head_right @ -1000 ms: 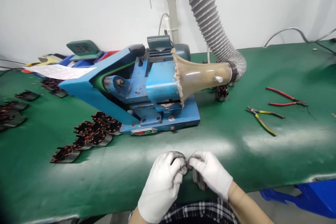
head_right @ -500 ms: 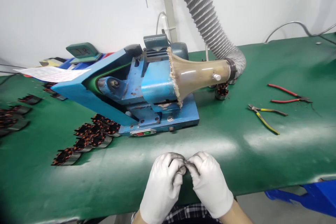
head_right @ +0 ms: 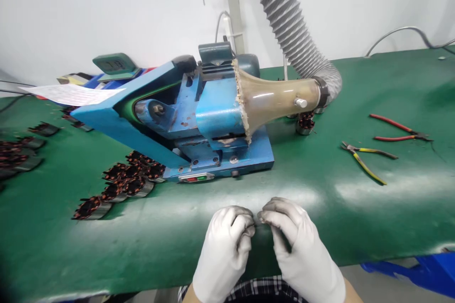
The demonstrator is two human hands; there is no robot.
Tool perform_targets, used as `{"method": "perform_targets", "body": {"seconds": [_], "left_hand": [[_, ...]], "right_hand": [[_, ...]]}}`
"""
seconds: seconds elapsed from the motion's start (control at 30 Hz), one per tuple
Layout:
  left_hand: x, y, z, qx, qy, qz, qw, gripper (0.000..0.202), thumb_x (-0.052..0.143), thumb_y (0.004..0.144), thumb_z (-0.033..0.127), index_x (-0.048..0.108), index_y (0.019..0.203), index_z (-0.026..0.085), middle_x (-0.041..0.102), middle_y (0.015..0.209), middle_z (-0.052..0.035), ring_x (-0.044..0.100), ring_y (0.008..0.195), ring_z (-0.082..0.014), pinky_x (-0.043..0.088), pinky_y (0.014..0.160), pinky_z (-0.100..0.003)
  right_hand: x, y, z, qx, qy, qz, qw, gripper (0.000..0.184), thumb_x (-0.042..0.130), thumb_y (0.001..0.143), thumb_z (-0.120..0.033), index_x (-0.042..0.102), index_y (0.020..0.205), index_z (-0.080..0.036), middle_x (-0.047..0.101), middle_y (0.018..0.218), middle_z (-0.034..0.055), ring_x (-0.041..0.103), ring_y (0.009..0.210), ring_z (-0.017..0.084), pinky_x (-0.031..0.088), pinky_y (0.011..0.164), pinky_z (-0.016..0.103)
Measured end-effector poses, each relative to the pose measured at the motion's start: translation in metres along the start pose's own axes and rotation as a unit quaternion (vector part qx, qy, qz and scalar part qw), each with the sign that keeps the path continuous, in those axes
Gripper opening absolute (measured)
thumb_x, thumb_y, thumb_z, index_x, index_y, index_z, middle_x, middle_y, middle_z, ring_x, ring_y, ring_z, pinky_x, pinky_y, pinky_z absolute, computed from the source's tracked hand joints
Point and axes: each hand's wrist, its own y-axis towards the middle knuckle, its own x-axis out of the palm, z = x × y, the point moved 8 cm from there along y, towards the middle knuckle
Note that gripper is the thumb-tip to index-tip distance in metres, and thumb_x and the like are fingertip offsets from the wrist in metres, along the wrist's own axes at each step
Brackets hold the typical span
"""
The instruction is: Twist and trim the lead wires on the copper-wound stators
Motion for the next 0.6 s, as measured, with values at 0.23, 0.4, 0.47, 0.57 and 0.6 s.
{"method": "perform_targets", "body": {"seconds": [0.23, 0.4, 0.47, 0.57, 0.6], "left_hand": [[-0.001, 0.000, 0.001, 0.001, 0.000, 0.004, 1.000, 0.018, 0.039, 0.074, 0.005, 0.049, 0.079, 0.019, 0.053, 0.087, -0.0042, 0.047, 0.083, -0.0215, 0.039, 0.076, -0.039], [0.000, -0.001, 0.001, 0.004, 0.014, 0.008, 1.000, 0.025, 0.039, 0.070, 0.004, 0.052, 0.086, 0.019, 0.053, 0.088, -0.0048, 0.047, 0.085, -0.0220, 0.041, 0.078, -0.041], [0.000, -0.001, 0.002, 0.010, 0.027, 0.006, 1.000, 0.027, 0.039, 0.069, 0.004, 0.052, 0.088, 0.019, 0.053, 0.088, -0.0051, 0.048, 0.085, -0.0224, 0.043, 0.077, -0.041], [0.001, -0.001, 0.001, 0.014, 0.031, 0.000, 0.999, 0.027, 0.039, 0.070, 0.004, 0.051, 0.089, 0.019, 0.053, 0.088, -0.0048, 0.050, 0.084, -0.0224, 0.044, 0.078, -0.043], [0.000, -0.001, 0.000, 0.014, 0.015, 0.002, 1.000, 0.027, 0.040, 0.071, 0.004, 0.051, 0.089, 0.020, 0.054, 0.089, -0.0047, 0.051, 0.086, -0.0220, 0.045, 0.079, -0.043]], "right_hand": [[-0.007, 0.010, -0.005, -0.001, 0.040, -0.017, 0.999, 0.024, 0.049, 0.086, -0.007, 0.051, 0.104, -0.022, 0.058, 0.101, 0.0050, 0.056, 0.096, 0.015, 0.049, 0.083, 0.028], [0.038, 0.010, -0.013, -0.071, -0.089, -0.176, 0.978, 0.022, 0.043, 0.082, -0.003, 0.055, 0.092, -0.018, 0.060, 0.089, 0.0065, 0.058, 0.078, 0.018, 0.051, 0.069, 0.032], [0.046, 0.011, -0.016, -0.110, -0.129, -0.192, 0.967, 0.023, 0.042, 0.078, 0.000, 0.055, 0.084, -0.017, 0.059, 0.078, 0.0049, 0.057, 0.066, 0.017, 0.049, 0.059, 0.030], [0.053, 0.012, -0.015, -0.145, -0.162, -0.223, 0.950, 0.025, 0.039, 0.076, 0.001, 0.056, 0.078, -0.018, 0.058, 0.069, 0.0032, 0.054, 0.055, 0.017, 0.045, 0.050, 0.029], [0.053, 0.012, -0.013, -0.142, -0.159, -0.225, 0.951, 0.025, 0.038, 0.077, 0.001, 0.056, 0.077, -0.018, 0.058, 0.068, 0.0032, 0.054, 0.053, 0.018, 0.044, 0.048, 0.029]]}}
